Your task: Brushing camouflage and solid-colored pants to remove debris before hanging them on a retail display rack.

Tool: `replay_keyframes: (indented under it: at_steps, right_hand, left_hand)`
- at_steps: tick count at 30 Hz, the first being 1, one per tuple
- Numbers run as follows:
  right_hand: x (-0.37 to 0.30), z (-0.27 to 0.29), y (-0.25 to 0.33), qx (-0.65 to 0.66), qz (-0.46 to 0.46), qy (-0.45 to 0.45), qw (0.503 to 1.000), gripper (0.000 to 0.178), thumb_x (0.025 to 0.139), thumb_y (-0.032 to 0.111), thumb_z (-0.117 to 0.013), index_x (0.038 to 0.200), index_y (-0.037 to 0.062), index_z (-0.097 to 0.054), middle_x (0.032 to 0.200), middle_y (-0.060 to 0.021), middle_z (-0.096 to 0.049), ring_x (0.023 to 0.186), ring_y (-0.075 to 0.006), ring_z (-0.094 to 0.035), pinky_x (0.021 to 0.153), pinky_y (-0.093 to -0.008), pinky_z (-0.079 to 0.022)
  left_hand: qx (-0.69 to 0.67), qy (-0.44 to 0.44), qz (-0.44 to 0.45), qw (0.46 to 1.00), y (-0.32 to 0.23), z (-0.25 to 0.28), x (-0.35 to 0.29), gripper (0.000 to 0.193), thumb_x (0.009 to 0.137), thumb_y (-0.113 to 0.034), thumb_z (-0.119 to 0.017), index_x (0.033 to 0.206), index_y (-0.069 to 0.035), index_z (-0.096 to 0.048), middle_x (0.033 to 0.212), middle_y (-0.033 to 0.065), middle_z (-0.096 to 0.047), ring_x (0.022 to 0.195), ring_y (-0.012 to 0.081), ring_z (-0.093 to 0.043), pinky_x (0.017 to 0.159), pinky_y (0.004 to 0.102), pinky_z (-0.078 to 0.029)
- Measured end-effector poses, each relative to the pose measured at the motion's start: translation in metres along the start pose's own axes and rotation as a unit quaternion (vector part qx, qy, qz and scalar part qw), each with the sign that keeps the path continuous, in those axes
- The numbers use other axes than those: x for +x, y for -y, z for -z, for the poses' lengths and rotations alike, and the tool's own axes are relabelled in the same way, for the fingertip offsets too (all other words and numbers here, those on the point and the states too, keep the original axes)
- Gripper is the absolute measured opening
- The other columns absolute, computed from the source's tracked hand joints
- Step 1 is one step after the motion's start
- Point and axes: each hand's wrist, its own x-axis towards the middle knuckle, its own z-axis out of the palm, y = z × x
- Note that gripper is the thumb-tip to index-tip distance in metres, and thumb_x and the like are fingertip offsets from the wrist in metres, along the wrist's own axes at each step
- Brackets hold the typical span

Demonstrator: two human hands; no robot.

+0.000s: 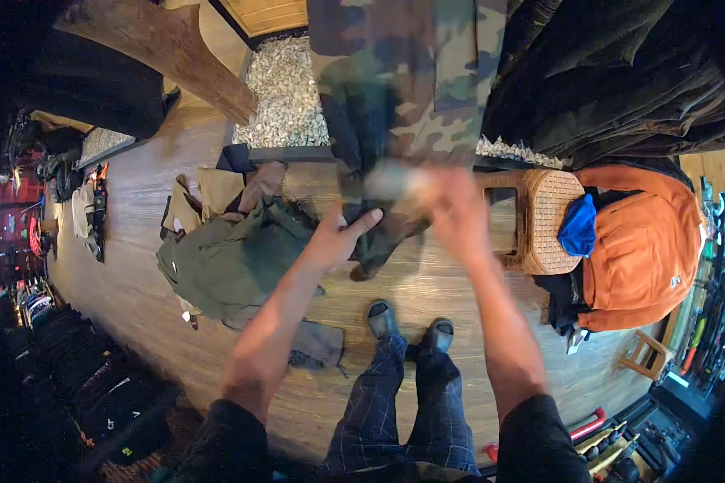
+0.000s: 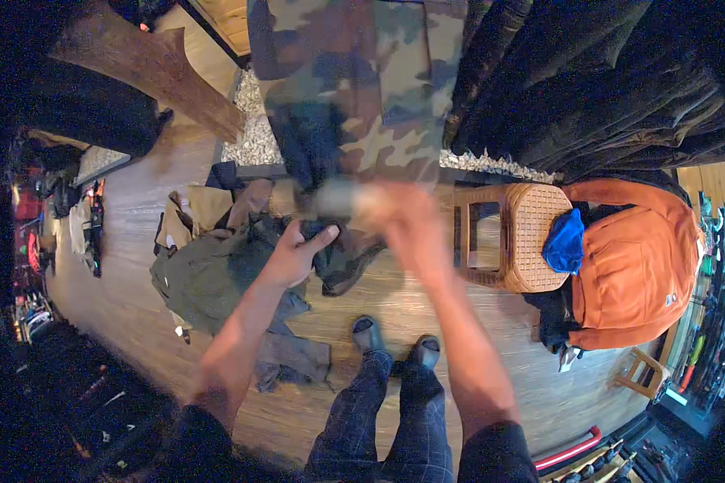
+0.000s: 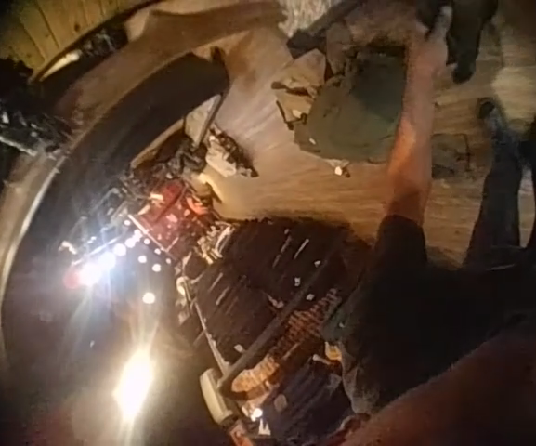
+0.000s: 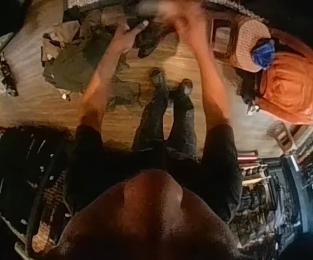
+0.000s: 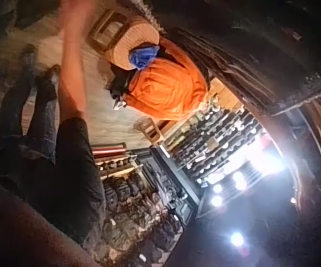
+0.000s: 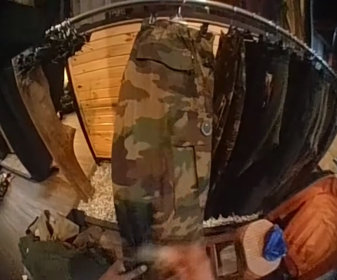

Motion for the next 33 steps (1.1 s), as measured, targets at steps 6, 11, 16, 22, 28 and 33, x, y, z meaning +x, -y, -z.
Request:
replay_keyframes:
  at_steps: [6, 11, 16, 22, 28, 33]
  right_hand:
    - [0.050, 0.009, 0.030, 0.062, -0.034, -0.097, 0.993, 0.025, 0.091, 0.014, -0.066, 0.113, 0.0042, -0.067, 0.112, -0.0136, -0.068, 0.103, -0.0250, -0.063, 0.090, -0.0364, -0.048]
    - [0.087, 0.029, 0.004, -0.099, -0.002, -0.103, 0.990, 0.025, 0.088, 0.015, -0.069, 0.111, 0.0053, -0.068, 0.104, -0.0124, -0.068, 0.099, -0.0263, -0.064, 0.088, -0.0387, -0.049]
    - [0.111, 0.046, 0.006, -0.003, 0.005, -0.215, 0.977, 0.028, 0.089, 0.015, -0.069, 0.113, 0.0013, -0.066, 0.109, -0.0115, -0.069, 0.097, -0.0201, -0.064, 0.085, -0.0327, -0.049]
    - [0.116, 0.062, -0.055, -0.036, -0.089, -0.301, 0.949, 0.032, 0.094, 0.021, -0.066, 0.118, -0.0005, -0.064, 0.104, -0.0127, -0.069, 0.097, -0.0203, -0.063, 0.087, -0.0335, -0.049]
    - [0.147, 0.038, -0.105, 0.549, -0.379, -0.103, 0.737, 0.031, 0.101, 0.034, -0.051, 0.114, 0.0085, -0.065, 0.104, -0.0077, -0.068, 0.091, -0.0180, -0.065, 0.078, -0.0322, -0.052]
    - [0.159, 0.021, -0.039, 0.664, -0.292, 0.004, 0.688, 0.034, 0.103, 0.025, -0.044, 0.125, 0.0022, -0.056, 0.121, -0.0059, -0.063, 0.111, -0.0214, -0.060, 0.096, -0.0369, -0.048]
  left_hand:
    - [-0.021, -0.008, 0.007, 1.000, -0.018, 0.027, -0.018, 0.038, 0.093, -0.022, -0.070, 0.122, 0.001, -0.059, 0.109, 0.0043, -0.067, 0.098, 0.0122, -0.060, 0.086, 0.0299, -0.049]
    - [-0.020, 0.032, -0.002, 0.999, -0.033, 0.026, -0.030, 0.035, 0.094, -0.021, -0.069, 0.119, 0.000, -0.059, 0.109, 0.0053, -0.067, 0.097, 0.0130, -0.061, 0.085, 0.0298, -0.049]
    - [-0.015, 0.006, 0.047, 0.999, -0.036, 0.014, -0.039, 0.027, 0.093, -0.018, -0.069, 0.113, -0.002, -0.062, 0.101, 0.0018, -0.066, 0.093, 0.0124, -0.059, 0.085, 0.0301, -0.048]
    - [-0.021, -0.011, 0.077, 0.997, -0.064, 0.008, -0.047, 0.032, 0.093, -0.020, -0.070, 0.116, 0.000, -0.061, 0.106, 0.0037, -0.068, 0.096, 0.0120, -0.060, 0.085, 0.0299, -0.049]
    - [-0.118, 0.037, 0.159, 0.979, -0.037, 0.031, -0.049, 0.034, 0.091, -0.015, -0.070, 0.120, -0.001, -0.061, 0.110, 0.0026, -0.067, 0.101, 0.0116, -0.059, 0.089, 0.0296, -0.048]
    - [-0.025, -0.045, 0.008, 0.999, -0.092, 0.049, -0.013, 0.057, 0.088, -0.022, -0.074, 0.135, -0.002, -0.048, 0.130, 0.0060, -0.057, 0.118, 0.0180, -0.053, 0.103, 0.0354, -0.041]
